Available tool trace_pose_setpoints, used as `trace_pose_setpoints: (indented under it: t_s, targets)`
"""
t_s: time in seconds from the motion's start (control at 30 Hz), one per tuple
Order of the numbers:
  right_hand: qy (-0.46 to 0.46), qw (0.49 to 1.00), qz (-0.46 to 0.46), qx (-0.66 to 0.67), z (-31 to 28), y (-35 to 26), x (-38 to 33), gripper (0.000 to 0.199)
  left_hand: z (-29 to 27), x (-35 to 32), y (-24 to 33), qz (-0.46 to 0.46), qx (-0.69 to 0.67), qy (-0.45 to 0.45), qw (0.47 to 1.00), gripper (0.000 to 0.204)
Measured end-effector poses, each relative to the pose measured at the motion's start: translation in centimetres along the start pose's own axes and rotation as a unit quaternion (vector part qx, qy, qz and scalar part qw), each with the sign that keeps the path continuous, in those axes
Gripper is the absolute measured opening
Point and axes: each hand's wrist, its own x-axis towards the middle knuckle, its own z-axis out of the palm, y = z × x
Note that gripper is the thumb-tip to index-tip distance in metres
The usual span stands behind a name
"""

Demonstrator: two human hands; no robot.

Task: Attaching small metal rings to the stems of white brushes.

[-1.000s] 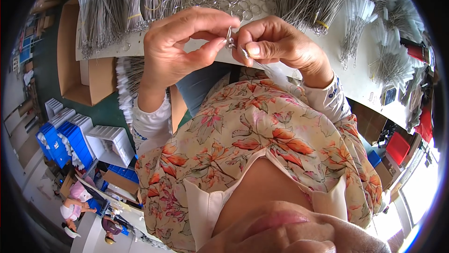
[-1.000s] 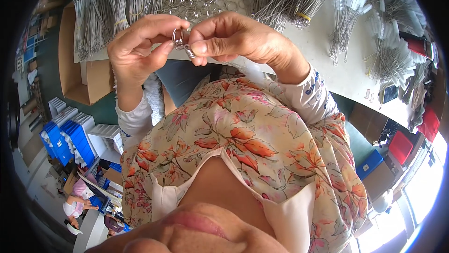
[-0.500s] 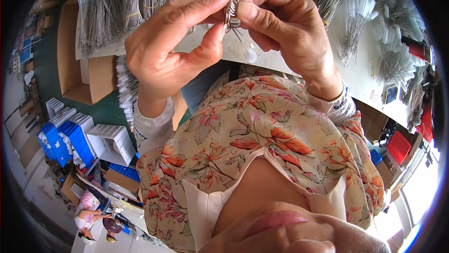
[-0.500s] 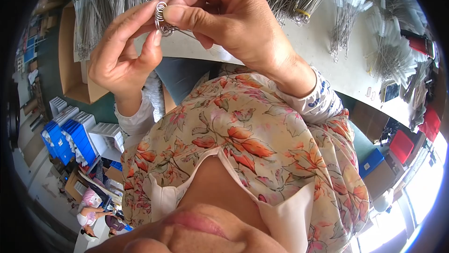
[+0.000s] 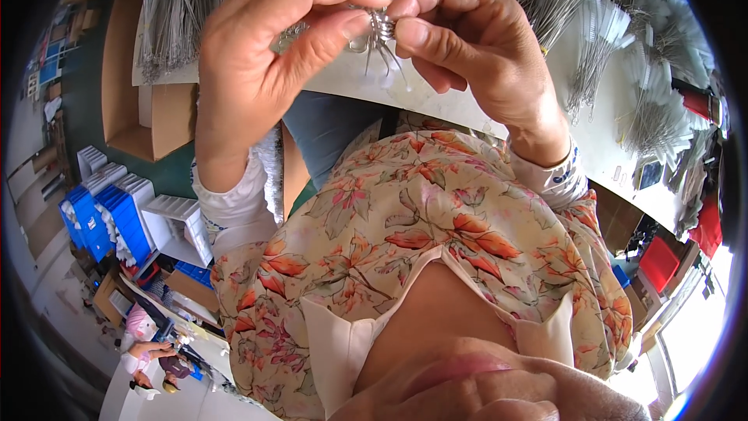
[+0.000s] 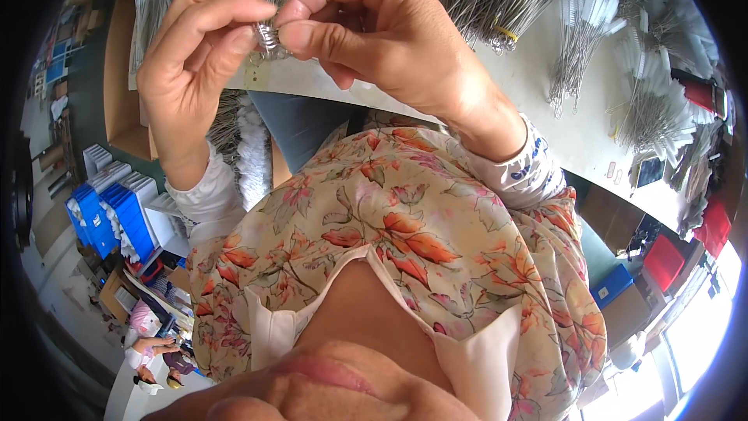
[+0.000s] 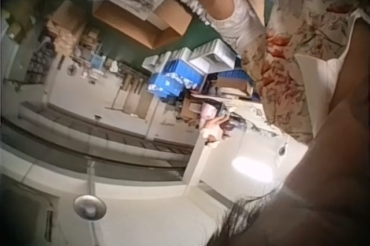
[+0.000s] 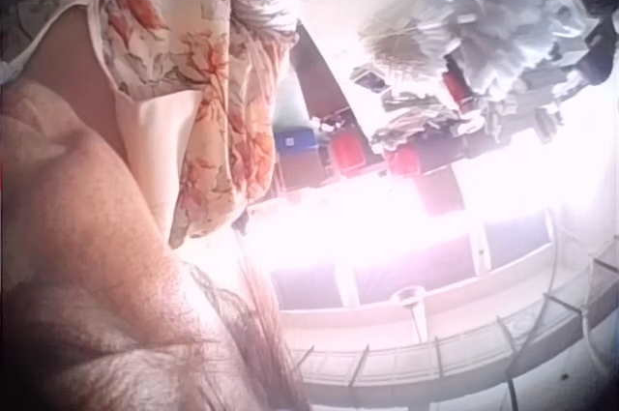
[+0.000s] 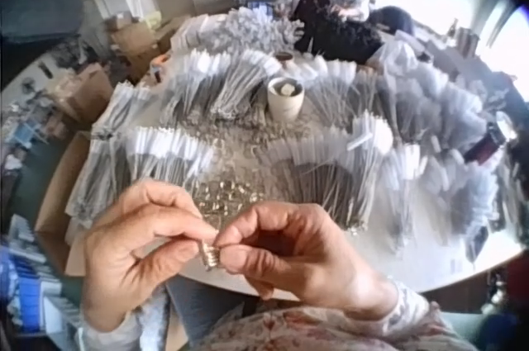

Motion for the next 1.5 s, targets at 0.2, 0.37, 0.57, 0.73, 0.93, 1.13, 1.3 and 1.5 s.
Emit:
trace_pose_setpoints:
  t_s: [0.2,0.37,0.57,0.73,0.93,1.13,1.3,1.5]
  targets:
    - [-0.042,0.999,0.016,0.020,-0.3,-0.6,0.1,0.017,-0.3,-1.1,-0.7,-0.170,-0.276,0.020,0.946,0.015]
    - [-0.050,0.998,0.014,0.023,-0.7,-0.6,0.4,0.019,-0.5,-0.5,1.1,-0.256,-0.321,0.016,0.911,0.018]
    - [-0.068,0.997,-0.045,0.001,0.5,-0.2,1.1,0.012,-1.6,-1.7,1.1,-0.277,-0.352,0.038,0.893,0.021]
    - [-0.054,0.998,0.031,0.027,0.5,-0.1,1.8,0.012,-2.0,-1.2,2.7,-0.272,-0.226,0.014,0.935,0.018]
    - [-0.069,0.997,0.000,0.047,2.2,0.2,1.9,0.010,-1.9,-2.6,2.5,-0.157,-0.075,0.099,0.980,0.013]
    - [-0.069,0.990,-0.122,0.031,4.7,3.4,3.1,0.006,-1.2,-3.7,0.8,-0.140,-0.379,0.246,0.881,0.015]
    - [-0.070,0.980,-0.167,-0.084,6.9,5.3,4.1,0.016,-2.6,-5.5,0.4,-0.190,-0.407,0.296,0.843,0.016]
    - [-0.115,0.975,-0.002,-0.189,5.4,9.8,2.7,0.021,-8.5,-10.1,0.1,-0.171,-0.253,0.289,0.907,0.018]
